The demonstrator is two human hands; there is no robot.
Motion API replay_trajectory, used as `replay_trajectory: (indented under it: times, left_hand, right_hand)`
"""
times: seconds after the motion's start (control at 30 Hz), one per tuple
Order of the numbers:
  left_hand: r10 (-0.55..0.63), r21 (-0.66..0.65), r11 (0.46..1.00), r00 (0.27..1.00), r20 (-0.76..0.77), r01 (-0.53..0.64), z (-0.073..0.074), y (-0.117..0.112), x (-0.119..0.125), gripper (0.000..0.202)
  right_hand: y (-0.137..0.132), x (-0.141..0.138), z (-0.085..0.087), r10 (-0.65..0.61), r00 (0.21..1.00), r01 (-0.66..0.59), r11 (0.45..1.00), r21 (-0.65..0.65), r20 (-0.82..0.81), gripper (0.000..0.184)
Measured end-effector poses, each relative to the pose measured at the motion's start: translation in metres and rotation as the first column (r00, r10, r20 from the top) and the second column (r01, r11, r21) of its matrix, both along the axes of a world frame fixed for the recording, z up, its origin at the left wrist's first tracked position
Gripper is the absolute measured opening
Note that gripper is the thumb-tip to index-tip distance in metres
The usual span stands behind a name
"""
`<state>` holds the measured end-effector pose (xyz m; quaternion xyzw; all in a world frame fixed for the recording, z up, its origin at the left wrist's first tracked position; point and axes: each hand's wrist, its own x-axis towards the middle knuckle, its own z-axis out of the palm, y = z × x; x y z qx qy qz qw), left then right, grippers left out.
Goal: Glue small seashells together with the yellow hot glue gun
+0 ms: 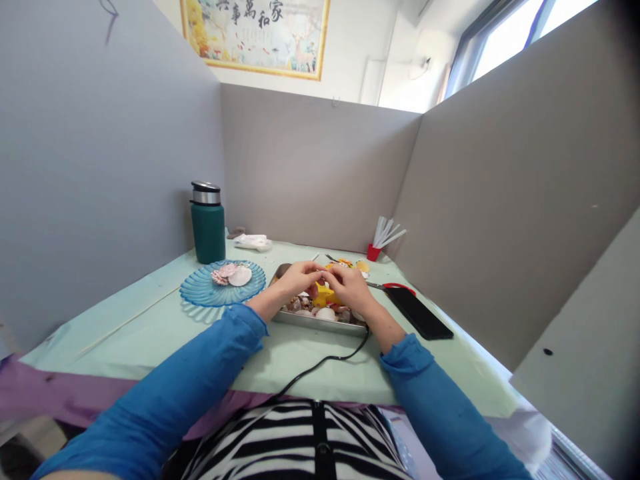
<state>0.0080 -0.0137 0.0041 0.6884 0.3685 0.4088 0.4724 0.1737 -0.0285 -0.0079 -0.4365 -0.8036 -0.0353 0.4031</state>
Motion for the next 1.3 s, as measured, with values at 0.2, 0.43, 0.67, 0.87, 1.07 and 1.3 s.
replay_trajectory:
  times: [0.2,0.43,0.67,0.87,1.07,1.3]
  left_hand:
    - [-0.005,-0.004,1.000,1.000,0.005,0.005,-0.0016,0.0014,-0.0001,0.015]
    - [-0.008,0.008,1.000,1.000,-0.010,0.008,-0.0019,0.0023,-0.0007,0.016]
    - [0.002,0.010,1.000,1.000,-0.029,-0.002,-0.0014,0.0025,-0.0004,0.017]
    - [-0.001,0.012,1.000,1.000,-0.028,0.001,-0.0017,0.0026,-0.0006,0.016]
    - [0.008,0.008,1.000,1.000,-0.020,-0.008,-0.0021,0.0024,-0.0006,0.016]
    - [0.012,0.003,1.000,1.000,0.002,-0.012,-0.0024,0.0029,-0.0007,0.015]
  right_hand:
    - [0.0007,-0.0001,-0.0005,-0.007,1.000,0.007,1.000,-0.003,0.006,0.029]
    - [0.0015,0.0007,-0.0017,-0.012,1.000,0.012,1.000,0.007,0.021,0.029]
    - [0.0008,-0.0002,-0.0007,-0.013,1.000,0.013,1.000,-0.004,0.022,0.030]
    - [0.0013,0.0003,-0.0012,-0.015,0.999,0.016,1.000,-0.007,0.033,0.029]
    - [0.0015,0.0004,-0.0015,-0.016,0.999,0.016,1.000,-0.002,0.030,0.029]
    - [0.0004,0.0002,-0.0005,-0.016,1.000,0.016,1.000,0.000,0.020,0.030]
